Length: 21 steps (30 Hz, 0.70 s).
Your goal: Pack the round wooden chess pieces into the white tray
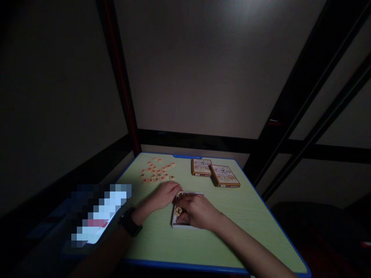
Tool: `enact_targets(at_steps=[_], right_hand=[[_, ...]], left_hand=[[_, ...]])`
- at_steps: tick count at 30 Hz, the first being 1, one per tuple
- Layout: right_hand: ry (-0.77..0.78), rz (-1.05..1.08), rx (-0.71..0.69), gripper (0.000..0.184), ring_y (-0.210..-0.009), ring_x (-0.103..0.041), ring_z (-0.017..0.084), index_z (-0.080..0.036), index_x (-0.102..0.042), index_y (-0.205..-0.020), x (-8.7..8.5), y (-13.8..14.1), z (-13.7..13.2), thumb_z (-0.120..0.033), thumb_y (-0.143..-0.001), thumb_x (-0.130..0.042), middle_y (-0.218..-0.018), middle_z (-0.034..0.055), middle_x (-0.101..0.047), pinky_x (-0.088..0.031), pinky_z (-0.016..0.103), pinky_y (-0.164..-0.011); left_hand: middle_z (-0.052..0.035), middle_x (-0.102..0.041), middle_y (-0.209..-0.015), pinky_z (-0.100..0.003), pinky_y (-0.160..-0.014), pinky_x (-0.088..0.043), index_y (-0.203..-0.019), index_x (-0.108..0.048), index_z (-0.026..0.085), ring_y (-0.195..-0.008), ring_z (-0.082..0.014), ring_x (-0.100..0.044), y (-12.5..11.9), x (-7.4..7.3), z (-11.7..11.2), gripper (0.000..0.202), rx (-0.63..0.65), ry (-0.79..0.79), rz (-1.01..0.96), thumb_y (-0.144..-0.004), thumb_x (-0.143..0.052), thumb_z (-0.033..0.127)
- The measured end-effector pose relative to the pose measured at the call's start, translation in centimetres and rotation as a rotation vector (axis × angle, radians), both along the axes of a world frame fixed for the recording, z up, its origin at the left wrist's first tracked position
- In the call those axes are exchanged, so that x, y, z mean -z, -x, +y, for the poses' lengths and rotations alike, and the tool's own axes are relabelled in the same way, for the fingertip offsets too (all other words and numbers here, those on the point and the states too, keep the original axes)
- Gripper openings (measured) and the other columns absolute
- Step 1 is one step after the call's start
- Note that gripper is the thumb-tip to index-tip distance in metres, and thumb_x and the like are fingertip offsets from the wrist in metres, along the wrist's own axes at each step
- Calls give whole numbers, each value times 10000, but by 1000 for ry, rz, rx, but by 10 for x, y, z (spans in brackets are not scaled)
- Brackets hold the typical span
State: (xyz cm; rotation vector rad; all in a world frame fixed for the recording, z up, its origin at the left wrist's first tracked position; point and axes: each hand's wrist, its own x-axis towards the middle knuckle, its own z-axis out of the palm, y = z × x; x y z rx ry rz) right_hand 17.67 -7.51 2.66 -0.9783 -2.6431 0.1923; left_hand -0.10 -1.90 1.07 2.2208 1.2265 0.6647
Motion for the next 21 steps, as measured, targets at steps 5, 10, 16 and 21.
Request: enact_targets(at_steps=[5,10,16,21], right_hand=[[-15,-5,9,160,-790,-674,200,-194,-702,-958,0,1,-1,-259,-821,-751,-875,52,-724,-483,261,-703],[7,2,27,222,-836,-676,210,-194,-668,-1022,2,2,-1,-242,-818,-742,-894,52,-725,-483,267,-728],[8,-19,54,339,-842,-673,222,-193,-651,-1132,0,3,-4,-271,-815,-742,-942,71,-726,-484,285,-734],[59,82,48,416,-730,-638,185,-180,-623,-1196,-6,-2,-5,-224,-799,-739,-844,31,-704,-458,258,-660]], left_hand=[[-50,-728,-875,-278,-830,-463,-766,-678,203,-876,-192,-630,0,0,0,314,7,-13,4,-890,-390,223],[-46,-728,-861,-274,-816,-464,-751,-669,206,-853,-188,-632,-1,1,0,309,-1,-3,-11,-890,-393,223],[-56,-718,-858,-274,-810,-458,-748,-658,195,-852,-188,-633,0,-2,-1,311,5,10,-9,-897,-387,230],[-54,-710,-845,-267,-784,-454,-738,-646,192,-833,-184,-629,0,-4,-2,302,20,24,-2,-894,-389,216]])
